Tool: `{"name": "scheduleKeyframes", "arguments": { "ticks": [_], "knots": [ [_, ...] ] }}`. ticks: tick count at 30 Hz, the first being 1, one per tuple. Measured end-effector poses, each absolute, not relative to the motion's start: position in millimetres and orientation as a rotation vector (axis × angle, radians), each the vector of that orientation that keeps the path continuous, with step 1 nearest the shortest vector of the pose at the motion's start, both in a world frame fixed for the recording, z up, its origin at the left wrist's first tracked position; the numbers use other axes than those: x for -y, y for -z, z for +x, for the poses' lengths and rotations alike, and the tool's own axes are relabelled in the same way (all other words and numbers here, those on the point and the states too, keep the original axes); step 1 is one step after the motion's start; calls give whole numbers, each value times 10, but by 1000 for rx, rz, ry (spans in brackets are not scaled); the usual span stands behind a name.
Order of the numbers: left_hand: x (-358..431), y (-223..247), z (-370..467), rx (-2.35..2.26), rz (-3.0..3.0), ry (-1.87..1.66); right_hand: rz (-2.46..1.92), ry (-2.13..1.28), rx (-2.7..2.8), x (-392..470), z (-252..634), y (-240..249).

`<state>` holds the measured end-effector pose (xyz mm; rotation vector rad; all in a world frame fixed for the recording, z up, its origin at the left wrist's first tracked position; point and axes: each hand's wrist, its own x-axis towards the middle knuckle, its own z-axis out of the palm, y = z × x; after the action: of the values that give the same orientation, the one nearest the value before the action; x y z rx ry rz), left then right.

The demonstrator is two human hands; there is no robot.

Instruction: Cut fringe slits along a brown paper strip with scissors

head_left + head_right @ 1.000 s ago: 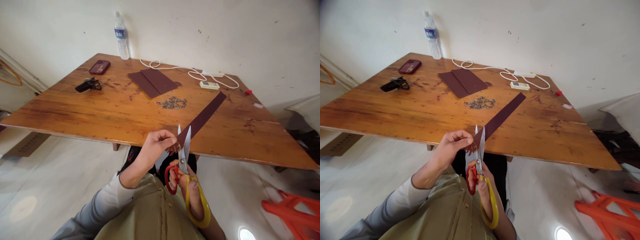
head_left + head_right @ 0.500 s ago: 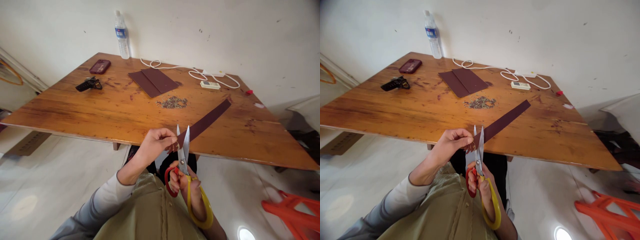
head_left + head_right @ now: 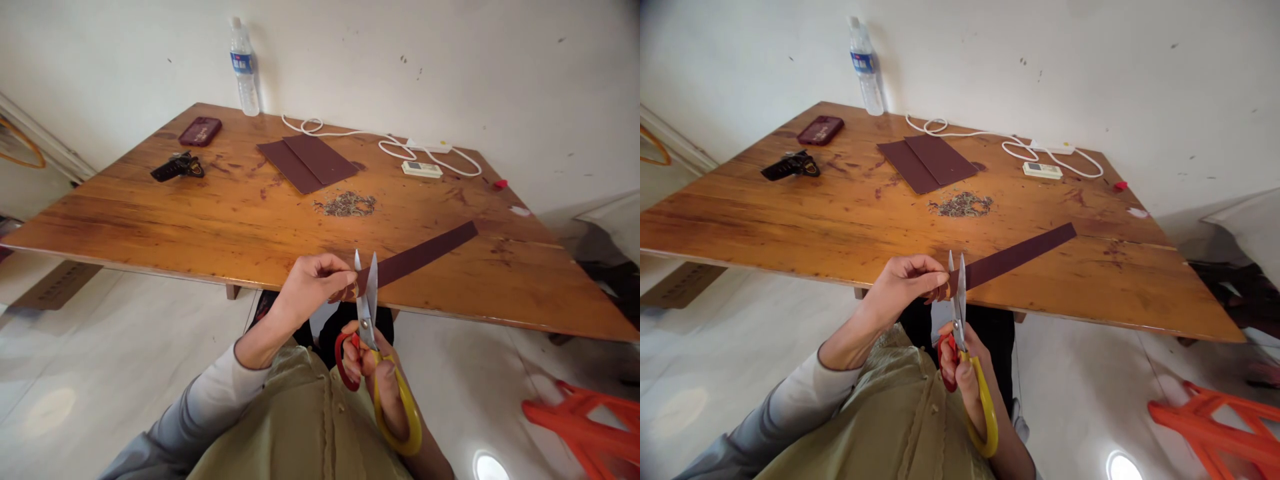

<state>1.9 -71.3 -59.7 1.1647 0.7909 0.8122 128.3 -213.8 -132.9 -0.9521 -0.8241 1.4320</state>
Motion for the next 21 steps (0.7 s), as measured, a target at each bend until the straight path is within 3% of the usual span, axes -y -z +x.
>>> {"name": "scheduleKeyframes", "arguments": {
  "ticks": [21],
  "knots": [
    [716,639,3,-806,1156,-775,-977,-1452,801,2195,1280,1373]
  ]
}}
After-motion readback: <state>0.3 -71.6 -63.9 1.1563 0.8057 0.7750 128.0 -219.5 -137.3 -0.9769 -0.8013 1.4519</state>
